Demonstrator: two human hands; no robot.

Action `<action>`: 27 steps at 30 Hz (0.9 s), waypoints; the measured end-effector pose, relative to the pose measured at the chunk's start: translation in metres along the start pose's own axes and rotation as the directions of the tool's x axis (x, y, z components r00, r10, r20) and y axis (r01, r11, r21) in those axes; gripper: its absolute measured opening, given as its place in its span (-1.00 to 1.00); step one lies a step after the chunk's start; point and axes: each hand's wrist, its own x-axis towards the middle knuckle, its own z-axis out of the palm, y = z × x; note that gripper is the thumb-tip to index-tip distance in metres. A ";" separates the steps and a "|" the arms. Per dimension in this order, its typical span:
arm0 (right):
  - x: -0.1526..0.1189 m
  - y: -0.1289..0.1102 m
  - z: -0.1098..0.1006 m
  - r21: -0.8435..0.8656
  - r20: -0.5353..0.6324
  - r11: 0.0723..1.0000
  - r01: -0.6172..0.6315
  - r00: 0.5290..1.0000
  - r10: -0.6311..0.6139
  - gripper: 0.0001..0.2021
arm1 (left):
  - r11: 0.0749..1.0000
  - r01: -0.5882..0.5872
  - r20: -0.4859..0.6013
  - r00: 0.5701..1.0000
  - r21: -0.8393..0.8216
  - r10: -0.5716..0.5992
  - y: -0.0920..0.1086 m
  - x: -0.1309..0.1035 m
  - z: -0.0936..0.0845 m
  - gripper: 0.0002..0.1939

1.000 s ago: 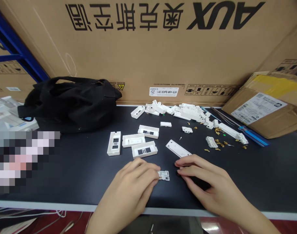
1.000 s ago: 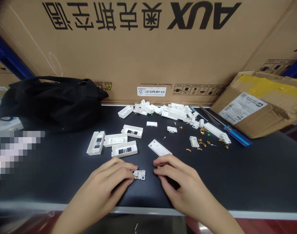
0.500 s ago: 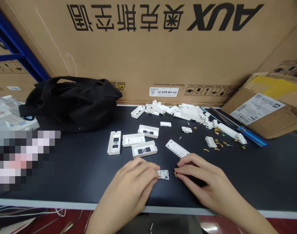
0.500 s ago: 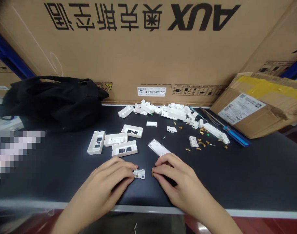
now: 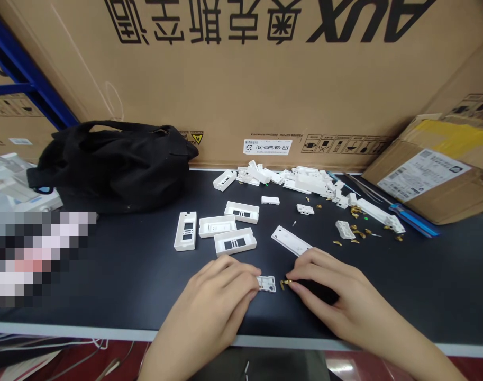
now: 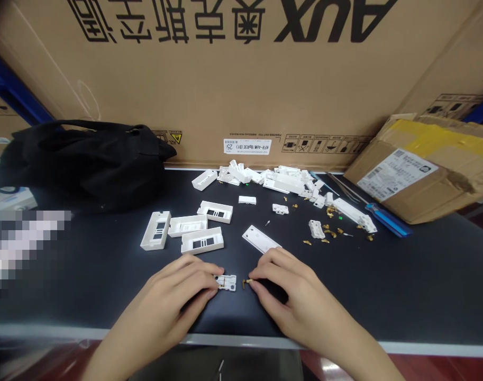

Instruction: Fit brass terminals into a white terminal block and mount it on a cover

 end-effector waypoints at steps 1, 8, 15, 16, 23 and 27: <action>0.002 -0.003 -0.001 0.010 -0.005 1.000 0.000 1.000 0.000 -0.87 | 1.000 0.000 0.001 1.000 -0.001 0.000 0.000 0.000 0.000 -0.85; 0.014 -0.004 -0.004 -0.075 -0.049 0.997 -0.030 0.998 0.027 -0.88 | 1.000 -0.007 -0.009 1.000 -0.001 0.007 0.000 -0.001 0.000 -0.87; 0.016 0.038 -0.014 -0.188 -0.262 0.947 -0.259 0.943 0.206 -0.87 | 1.000 -0.012 -0.010 1.000 0.014 0.013 0.001 -0.002 0.000 -0.88; 0.016 0.043 -0.017 -0.197 -0.258 0.937 -0.288 0.937 0.234 -0.86 | 1.000 -0.014 -0.012 1.000 0.015 0.014 0.001 -0.002 0.000 -0.88; 0.030 0.077 -0.047 -0.267 -0.192 0.900 -0.343 0.935 0.300 -0.71 | 1.000 -0.009 -0.003 1.000 -0.012 0.009 0.000 -0.001 0.000 -0.87; 0.046 0.114 -0.064 -0.478 -0.136 0.819 -0.317 0.948 0.288 -0.63 | 1.000 -0.012 -0.006 1.000 -0.013 0.012 0.000 0.000 0.000 -0.86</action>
